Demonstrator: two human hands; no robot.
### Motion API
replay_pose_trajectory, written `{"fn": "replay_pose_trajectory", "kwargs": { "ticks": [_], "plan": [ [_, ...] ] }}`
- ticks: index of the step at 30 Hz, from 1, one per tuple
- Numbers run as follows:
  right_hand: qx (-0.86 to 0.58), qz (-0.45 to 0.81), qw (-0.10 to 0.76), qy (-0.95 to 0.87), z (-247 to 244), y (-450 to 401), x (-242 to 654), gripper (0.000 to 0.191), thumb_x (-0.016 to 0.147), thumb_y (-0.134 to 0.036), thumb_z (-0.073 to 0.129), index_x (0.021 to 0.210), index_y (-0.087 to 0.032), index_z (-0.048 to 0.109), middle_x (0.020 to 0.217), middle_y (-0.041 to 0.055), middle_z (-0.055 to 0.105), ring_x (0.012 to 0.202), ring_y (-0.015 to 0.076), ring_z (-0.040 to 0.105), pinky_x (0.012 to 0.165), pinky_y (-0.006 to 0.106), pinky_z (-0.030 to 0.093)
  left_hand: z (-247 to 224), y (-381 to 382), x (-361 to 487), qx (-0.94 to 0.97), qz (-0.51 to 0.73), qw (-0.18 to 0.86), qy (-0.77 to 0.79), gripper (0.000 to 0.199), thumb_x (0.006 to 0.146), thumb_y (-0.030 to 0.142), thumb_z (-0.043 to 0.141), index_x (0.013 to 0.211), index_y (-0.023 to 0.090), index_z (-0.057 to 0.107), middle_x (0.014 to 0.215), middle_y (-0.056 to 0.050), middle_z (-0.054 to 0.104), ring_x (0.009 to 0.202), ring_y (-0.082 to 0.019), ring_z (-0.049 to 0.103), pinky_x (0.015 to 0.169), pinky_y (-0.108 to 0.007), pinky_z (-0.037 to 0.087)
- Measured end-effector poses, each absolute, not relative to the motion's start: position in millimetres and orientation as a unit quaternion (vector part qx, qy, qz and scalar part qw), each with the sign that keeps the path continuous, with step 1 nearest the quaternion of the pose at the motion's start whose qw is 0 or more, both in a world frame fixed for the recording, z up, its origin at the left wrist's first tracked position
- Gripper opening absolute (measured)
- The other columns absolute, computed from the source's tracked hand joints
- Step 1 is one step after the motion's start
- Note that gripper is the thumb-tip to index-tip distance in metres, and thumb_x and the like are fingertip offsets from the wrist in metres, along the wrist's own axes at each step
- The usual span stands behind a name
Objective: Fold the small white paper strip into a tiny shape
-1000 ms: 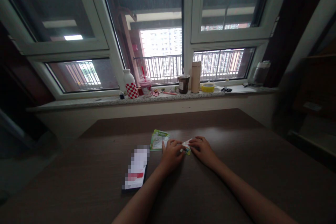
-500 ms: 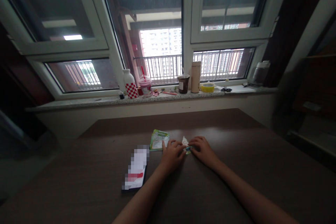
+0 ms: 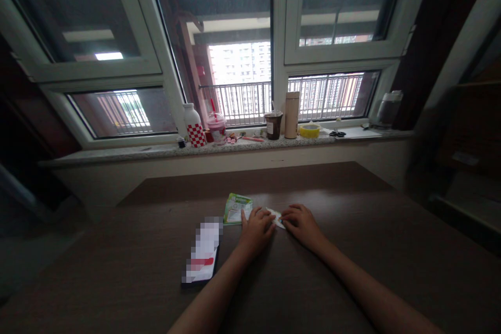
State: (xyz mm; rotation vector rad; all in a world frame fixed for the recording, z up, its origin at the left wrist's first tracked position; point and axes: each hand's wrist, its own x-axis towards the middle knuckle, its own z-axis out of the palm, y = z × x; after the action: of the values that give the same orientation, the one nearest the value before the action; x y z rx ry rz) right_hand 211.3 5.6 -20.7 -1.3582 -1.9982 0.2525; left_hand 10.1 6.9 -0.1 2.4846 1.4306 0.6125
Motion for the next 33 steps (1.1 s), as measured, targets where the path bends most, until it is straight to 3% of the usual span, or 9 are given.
{"fn": "replay_pose_trajectory", "kwargs": {
  "ticks": [5,10,18,25,33],
  "plan": [
    [-0.52,0.106,0.337,-0.778,-18,3,212,0.022,0.078,-0.034,0.069,0.098,-0.026,0.073,0.111,0.0046,0.069,0.116,0.0269,0.048,0.102,0.046,0.037,1,7,11,0.842,0.236,0.101,0.474,0.024,0.09,0.031,0.053,0.11,0.031,0.068,0.114,-0.002,0.065,0.118,-0.021,0.052,0.115,-0.062,0.002],
    [-0.524,0.109,0.318,-0.782,-9,-1,214,0.021,0.076,-0.029,0.069,0.096,-0.027,0.074,0.108,0.0046,0.069,0.114,0.0262,0.049,0.102,0.045,0.037,3,5,11,0.844,0.235,0.109,0.469,0.025,0.091,0.03,0.05,0.109,0.03,0.068,0.11,-0.001,0.066,0.103,-0.018,0.059,0.116,-0.059,0.001],
    [-0.506,0.079,0.306,-0.803,-6,-1,216,0.02,0.077,-0.024,0.063,0.094,-0.028,0.074,0.104,0.0032,0.07,0.11,0.0244,0.052,0.1,0.044,0.037,7,2,11,0.843,0.233,0.105,0.473,0.024,0.091,0.029,0.049,0.106,0.03,0.067,0.116,-0.001,0.067,0.107,-0.019,0.06,0.116,-0.061,0.002],
    [-0.489,0.05,0.305,-0.815,-4,-3,216,0.02,0.079,-0.025,0.062,0.094,-0.03,0.074,0.103,0.0016,0.07,0.11,0.0241,0.052,0.102,0.045,0.034,6,2,10,0.844,0.235,0.103,0.472,0.025,0.091,0.03,0.049,0.105,0.03,0.07,0.116,-0.002,0.069,0.11,-0.02,0.061,0.118,-0.054,0.009],
    [-0.494,0.049,0.32,-0.807,-3,-4,215,0.016,0.084,-0.028,0.059,0.094,-0.027,0.072,0.101,0.0029,0.07,0.107,0.0232,0.053,0.101,0.043,0.035,6,5,8,0.849,0.233,0.131,0.456,0.02,0.09,0.028,0.053,0.101,0.03,0.069,0.119,-0.002,0.069,0.12,-0.021,0.056,0.118,-0.057,0.002]
  ]
}}
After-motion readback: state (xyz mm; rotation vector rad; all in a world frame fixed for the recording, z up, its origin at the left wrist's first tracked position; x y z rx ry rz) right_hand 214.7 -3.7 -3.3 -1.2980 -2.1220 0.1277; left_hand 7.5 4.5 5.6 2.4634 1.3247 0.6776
